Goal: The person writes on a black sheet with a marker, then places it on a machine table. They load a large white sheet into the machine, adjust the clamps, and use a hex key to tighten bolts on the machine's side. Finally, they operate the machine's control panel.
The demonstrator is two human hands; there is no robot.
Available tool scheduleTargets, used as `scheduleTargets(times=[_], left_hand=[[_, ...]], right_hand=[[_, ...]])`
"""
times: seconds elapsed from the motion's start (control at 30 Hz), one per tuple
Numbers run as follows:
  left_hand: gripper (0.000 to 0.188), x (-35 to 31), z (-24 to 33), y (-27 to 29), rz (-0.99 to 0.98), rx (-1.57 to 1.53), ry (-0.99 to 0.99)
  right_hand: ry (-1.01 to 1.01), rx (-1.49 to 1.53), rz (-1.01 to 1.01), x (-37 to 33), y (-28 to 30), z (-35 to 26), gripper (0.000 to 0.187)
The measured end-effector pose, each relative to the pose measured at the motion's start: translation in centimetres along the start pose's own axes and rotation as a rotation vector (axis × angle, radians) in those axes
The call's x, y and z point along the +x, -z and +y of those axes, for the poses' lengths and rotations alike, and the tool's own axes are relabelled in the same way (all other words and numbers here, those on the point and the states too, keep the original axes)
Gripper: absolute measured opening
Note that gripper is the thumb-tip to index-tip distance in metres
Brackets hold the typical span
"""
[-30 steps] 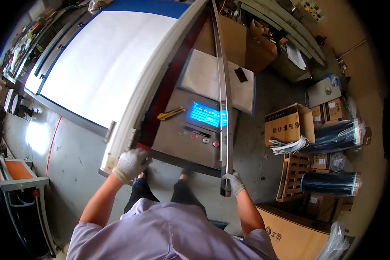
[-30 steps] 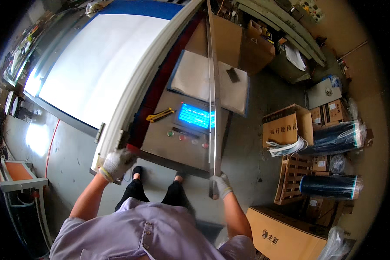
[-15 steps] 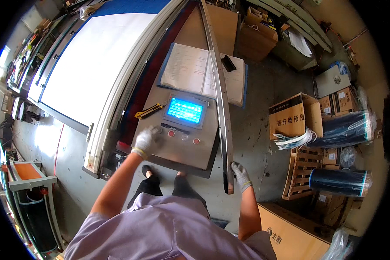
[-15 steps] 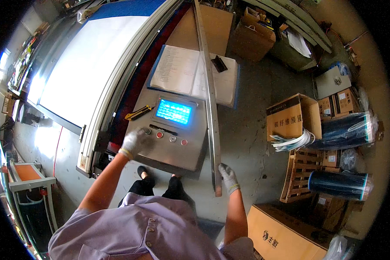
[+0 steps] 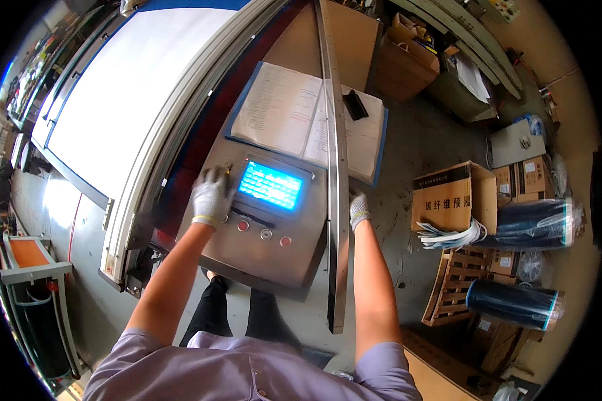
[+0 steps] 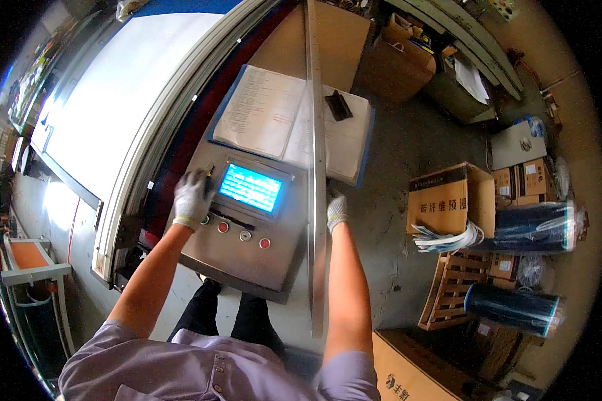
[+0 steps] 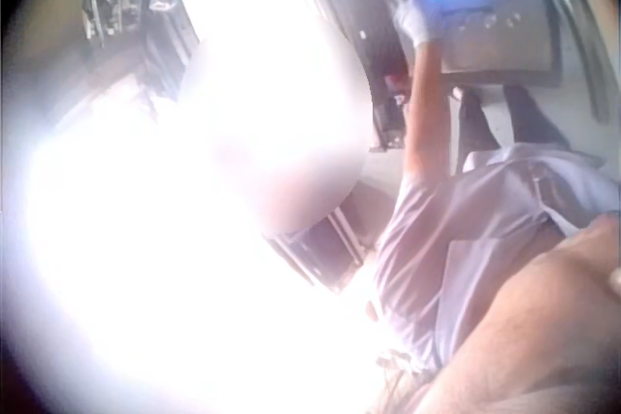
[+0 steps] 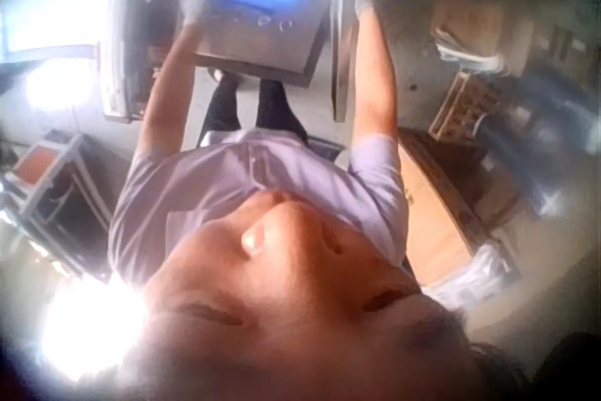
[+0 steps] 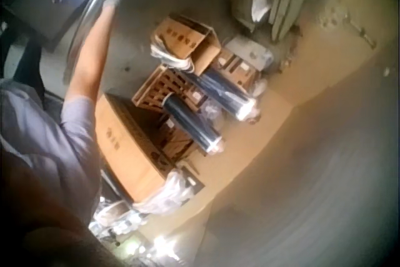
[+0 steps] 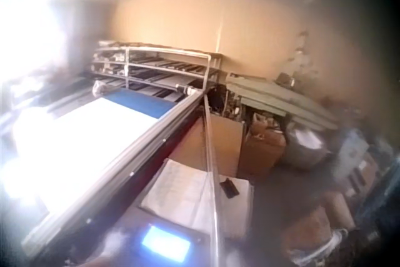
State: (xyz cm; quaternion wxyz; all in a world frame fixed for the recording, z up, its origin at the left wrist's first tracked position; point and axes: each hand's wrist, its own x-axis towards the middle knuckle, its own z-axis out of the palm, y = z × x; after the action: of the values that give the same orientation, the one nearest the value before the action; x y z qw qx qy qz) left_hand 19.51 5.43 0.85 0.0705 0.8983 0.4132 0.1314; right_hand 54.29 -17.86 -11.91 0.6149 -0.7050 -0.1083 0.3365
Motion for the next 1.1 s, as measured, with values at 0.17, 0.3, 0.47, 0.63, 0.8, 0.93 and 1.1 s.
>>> scheduleTargets(times=[0.17, 0.3, 0.47, 0.63, 0.8, 0.93, 1.1], left_hand=[[0.042, 5.0, 6.5, -5.5, -0.075, -0.024, -0.295], [0.048, 6.4, 12.5, -6.6, -0.269, -0.196, -0.31], [0.042, 1.8, 16.1, -8.6, -0.005, -0.414, -0.476], [0.025, -6.8, 12.1, 0.0, -0.395, -0.794, -0.084], [0.034, -12.4, 8.2, 4.1, -0.543, -1.386, 0.38], [0.033, -15.4, 3.5, 3.8, -0.229, -1.422, 0.648], [0.023, -16.5, -4.7, 1.0, 0.202, -1.298, 1.214]], right_hand=[[-0.132, 0.061, -0.05, 0.8, -0.6, -1.5, 0.012], [-0.14, 0.114, -0.078, 1.2, 1.3, -1.4, 0.014], [-0.098, 0.185, 0.015, 1.9, 1.8, 0.4, 0.021], [0.008, -0.257, 0.301, -5.8, 6.3, -6.2, 0.021], [0.034, -0.306, 0.122, -20.7, -6.5, -17.5, 0.012], [-0.314, -0.153, -0.39, -24.7, -19.5, -8.8, 0.009], [-0.485, 0.19, -0.617, -26.0, -29.5, 0.5, 0.017]])
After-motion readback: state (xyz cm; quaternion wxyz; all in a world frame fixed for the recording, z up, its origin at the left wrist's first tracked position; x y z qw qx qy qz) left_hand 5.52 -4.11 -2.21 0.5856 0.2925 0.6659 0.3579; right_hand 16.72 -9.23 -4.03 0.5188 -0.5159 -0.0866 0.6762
